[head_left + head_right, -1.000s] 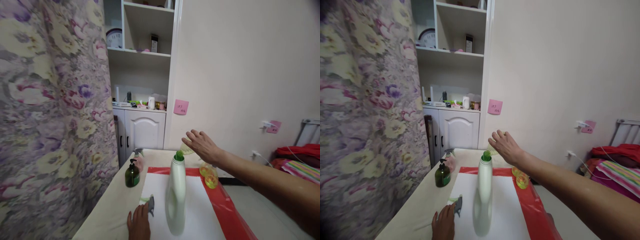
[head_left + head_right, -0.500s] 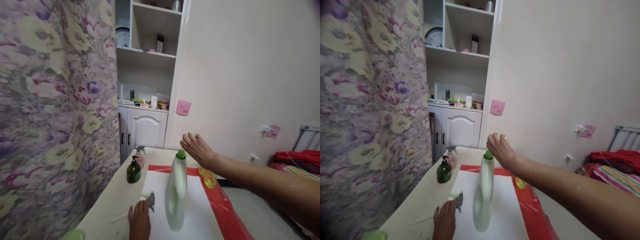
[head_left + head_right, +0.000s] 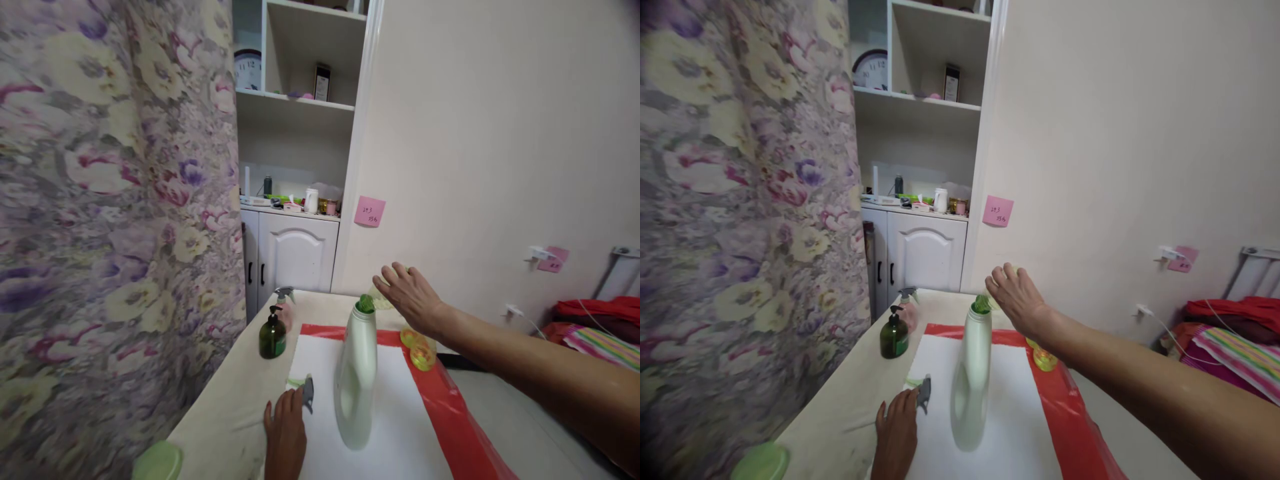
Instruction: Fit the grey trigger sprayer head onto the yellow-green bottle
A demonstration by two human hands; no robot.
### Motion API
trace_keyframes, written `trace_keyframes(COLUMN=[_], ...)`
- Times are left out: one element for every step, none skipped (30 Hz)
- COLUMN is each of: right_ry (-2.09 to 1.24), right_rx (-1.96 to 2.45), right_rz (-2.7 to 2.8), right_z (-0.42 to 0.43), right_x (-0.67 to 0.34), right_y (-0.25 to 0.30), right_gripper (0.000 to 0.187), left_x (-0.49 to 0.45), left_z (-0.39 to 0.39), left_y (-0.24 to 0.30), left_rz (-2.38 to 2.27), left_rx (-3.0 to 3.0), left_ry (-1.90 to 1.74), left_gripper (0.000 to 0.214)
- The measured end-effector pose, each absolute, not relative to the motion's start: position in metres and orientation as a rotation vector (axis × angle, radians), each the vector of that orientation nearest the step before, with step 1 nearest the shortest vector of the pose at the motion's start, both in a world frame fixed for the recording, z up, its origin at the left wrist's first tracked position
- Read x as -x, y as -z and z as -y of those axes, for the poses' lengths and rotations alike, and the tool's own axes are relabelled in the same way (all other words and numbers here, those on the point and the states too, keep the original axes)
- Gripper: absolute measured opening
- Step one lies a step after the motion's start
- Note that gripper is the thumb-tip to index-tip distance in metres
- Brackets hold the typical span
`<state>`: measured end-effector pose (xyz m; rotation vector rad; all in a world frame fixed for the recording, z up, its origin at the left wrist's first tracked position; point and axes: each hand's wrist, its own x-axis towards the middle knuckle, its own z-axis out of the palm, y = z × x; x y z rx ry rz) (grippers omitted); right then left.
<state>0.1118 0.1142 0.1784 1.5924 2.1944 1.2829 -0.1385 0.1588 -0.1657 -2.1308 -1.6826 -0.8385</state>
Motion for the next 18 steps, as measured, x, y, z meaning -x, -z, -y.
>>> trace_keyframes(right_ry=[-1.267, -1.25, -1.231, -1.209, -1.184, -1.151, -1.112, -1.062, -1.006, -0.944, -0.877, -0.808, -0.711, -0.61, -0.436, 0.112, 0.7, 1.166], right_rx=[-1.608, -1.627, -1.652, -1.683, -1.719, -1.759, -1.805, -1.856, -1.917, -1.992, -2.075, -2.164, -2.273, -2.355, -2.443, -2.621, -2.771, -2.887], right_rz=[-2.22, -2.245, -2.272, -2.301, -2.33, -2.361, -2.394, -2.432, -2.473, -2.515, -2.554, -2.588, -2.626, -2.654, -2.721, -2.917, -2.976, -2.911], right_z=[-0.114, -0.114, -0.115, -0.115, -0.115, -0.116, -0.116, -0.115, -0.114, -0.111, -0.108, -0.103, -0.097, -0.089, -0.08, -0.071, -0.06, -0.05], right_x=[-0.115, -0.117, -0.12, -0.122, -0.125, -0.129, -0.133, -0.139, -0.145, -0.153, -0.162, -0.171, -0.179, -0.186, -0.191, -0.193, -0.193, -0.19], right_y=[-0.177, -0.176, -0.175, -0.174, -0.172, -0.171, -0.17, -0.169, -0.166, -0.161, -0.153, -0.141, -0.125, -0.103, -0.077, -0.047, -0.014, 0.019], right_gripper=[0.064, 0.065, 0.066, 0.066, 0.066, 0.066, 0.065, 0.065, 0.065, 0.067, 0.068, 0.071, 0.07, 0.069, 0.069, 0.071, 0.076, 0.079], left_x=[0.139, 0.139, 0.139, 0.139, 0.138, 0.138, 0.138, 0.137, 0.137, 0.137, 0.137, 0.137, 0.137, 0.137, 0.137, 0.137, 0.137, 0.136], left_z=[-0.159, -0.158, -0.158, -0.158, -0.157, -0.157, -0.157, -0.157, -0.156, -0.156, -0.156, -0.157, -0.157, -0.158, -0.158, -0.159, -0.16, -0.16], left_y=[0.165, 0.165, 0.165, 0.164, 0.163, 0.162, 0.161, 0.159, 0.158, 0.157, 0.156, 0.156, 0.155, 0.155, 0.155, 0.155, 0.155, 0.154], left_rz=[1.68, 1.677, 1.677, 1.677, 1.678, 1.68, 1.682, 1.686, 1.69, 1.695, 1.7, 1.705, 1.711, 1.717, 1.725, 1.736, 1.75, 1.764], left_rx=[2.135, 2.14, 2.144, 2.148, 2.152, 2.157, 2.161, 2.165, 2.169, 2.174, 2.178, 2.184, 2.191, 2.198, 2.205, 2.211, 2.217, 2.224], left_ry=[0.833, 0.826, 0.82, 0.812, 0.805, 0.796, 0.788, 0.779, 0.771, 0.764, 0.757, 0.751, 0.746, 0.741, 0.738, 0.736, 0.734, 0.733], left_gripper=[0.051, 0.051, 0.051, 0.051, 0.05, 0.05, 0.05, 0.05, 0.05, 0.05, 0.05, 0.05, 0.05, 0.05, 0.05, 0.05, 0.049, 0.048])
